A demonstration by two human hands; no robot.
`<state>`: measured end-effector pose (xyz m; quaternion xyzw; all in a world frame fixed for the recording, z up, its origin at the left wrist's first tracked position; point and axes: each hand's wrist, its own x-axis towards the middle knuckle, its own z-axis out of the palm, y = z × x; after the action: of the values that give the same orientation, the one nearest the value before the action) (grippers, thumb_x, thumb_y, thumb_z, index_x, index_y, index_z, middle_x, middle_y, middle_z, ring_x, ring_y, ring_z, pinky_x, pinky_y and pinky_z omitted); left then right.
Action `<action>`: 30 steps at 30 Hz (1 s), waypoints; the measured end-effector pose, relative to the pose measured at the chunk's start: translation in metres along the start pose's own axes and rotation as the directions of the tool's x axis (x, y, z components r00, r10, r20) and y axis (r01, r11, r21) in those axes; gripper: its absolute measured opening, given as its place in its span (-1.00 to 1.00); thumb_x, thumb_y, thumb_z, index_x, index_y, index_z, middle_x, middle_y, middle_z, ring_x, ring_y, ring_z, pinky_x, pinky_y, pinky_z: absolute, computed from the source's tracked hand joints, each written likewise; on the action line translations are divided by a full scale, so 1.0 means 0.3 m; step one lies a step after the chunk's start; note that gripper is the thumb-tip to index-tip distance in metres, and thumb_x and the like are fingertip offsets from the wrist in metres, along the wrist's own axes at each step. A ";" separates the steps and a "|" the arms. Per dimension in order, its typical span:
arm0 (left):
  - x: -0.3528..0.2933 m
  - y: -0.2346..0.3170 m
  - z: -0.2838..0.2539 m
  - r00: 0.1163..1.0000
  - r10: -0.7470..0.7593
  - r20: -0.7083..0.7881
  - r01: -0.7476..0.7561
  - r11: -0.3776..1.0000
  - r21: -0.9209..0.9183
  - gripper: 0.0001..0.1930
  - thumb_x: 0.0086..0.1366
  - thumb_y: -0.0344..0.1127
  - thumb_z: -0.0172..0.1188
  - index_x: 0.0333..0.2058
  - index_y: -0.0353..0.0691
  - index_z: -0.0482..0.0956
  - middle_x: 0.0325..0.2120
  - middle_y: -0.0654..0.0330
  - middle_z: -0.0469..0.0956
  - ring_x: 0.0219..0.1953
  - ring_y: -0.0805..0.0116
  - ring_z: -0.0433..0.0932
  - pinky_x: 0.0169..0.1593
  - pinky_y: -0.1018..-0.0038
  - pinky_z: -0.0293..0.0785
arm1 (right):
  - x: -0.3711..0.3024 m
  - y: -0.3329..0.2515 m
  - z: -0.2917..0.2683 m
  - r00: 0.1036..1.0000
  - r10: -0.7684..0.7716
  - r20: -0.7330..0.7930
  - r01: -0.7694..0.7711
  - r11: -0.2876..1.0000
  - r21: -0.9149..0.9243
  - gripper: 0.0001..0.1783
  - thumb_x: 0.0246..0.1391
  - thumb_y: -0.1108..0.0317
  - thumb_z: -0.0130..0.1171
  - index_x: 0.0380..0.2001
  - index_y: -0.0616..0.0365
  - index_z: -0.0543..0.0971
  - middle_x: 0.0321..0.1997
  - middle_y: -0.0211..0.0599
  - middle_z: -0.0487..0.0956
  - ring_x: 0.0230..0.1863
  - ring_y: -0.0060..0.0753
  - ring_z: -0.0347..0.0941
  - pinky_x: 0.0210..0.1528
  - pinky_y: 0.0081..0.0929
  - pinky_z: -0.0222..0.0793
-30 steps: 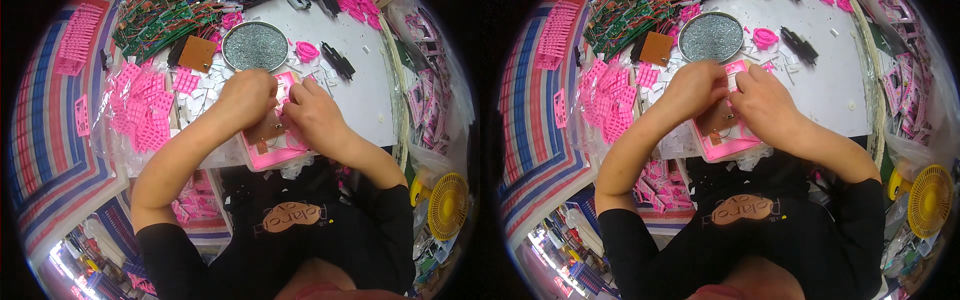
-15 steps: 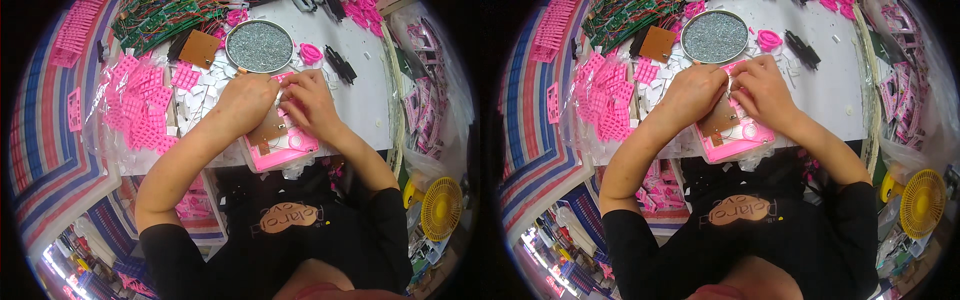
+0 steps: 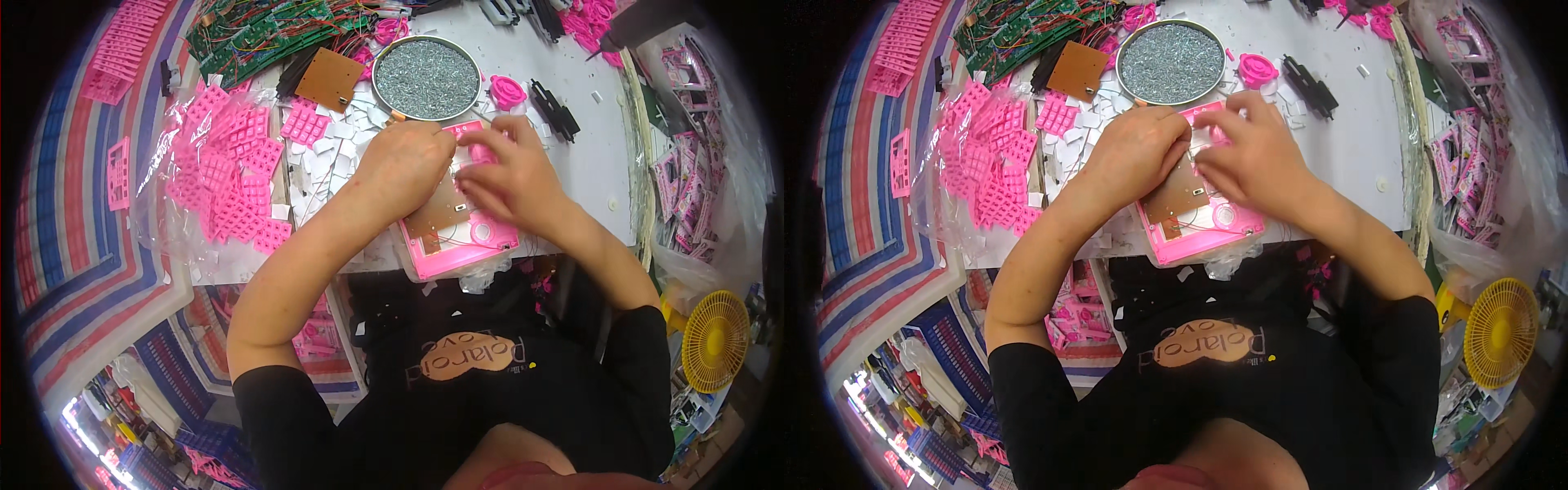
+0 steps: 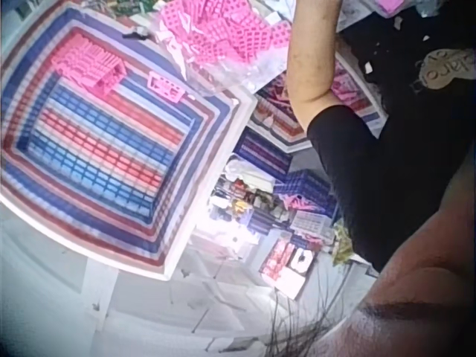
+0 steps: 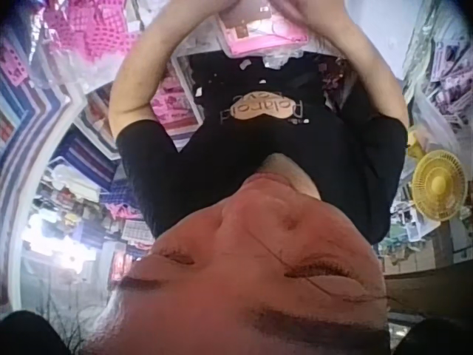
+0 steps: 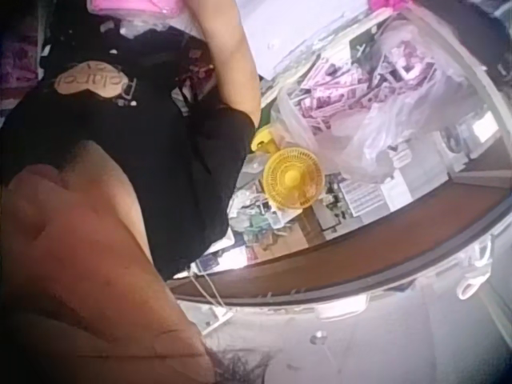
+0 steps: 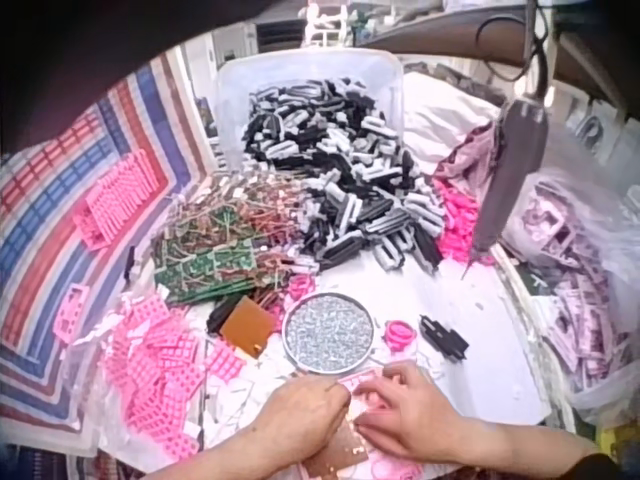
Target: Assembling small electronic toy components into plastic frames using hand tools.
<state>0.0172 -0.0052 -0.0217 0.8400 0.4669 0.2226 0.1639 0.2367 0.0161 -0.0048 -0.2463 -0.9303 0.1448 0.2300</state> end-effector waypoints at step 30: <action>-0.028 -0.004 -0.003 0.996 0.078 -0.047 -0.076 0.996 0.037 -0.91 0.18 -0.42 0.19 -0.32 -0.24 0.53 -0.38 0.09 0.55 -0.26 0.01 0.59 -0.16 0.11 0.52 | 0.002 -0.038 -0.005 0.985 0.077 0.154 -0.087 0.994 0.063 -0.67 -0.06 0.45 0.29 -0.13 0.18 0.64 -0.11 -0.23 0.53 0.00 -0.06 0.39 -0.01 -0.20 0.46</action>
<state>0.0120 -0.0118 -0.0234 0.8545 0.4417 0.2409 0.1290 0.2326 0.0070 0.0010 -0.2646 -0.9285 0.2048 0.1609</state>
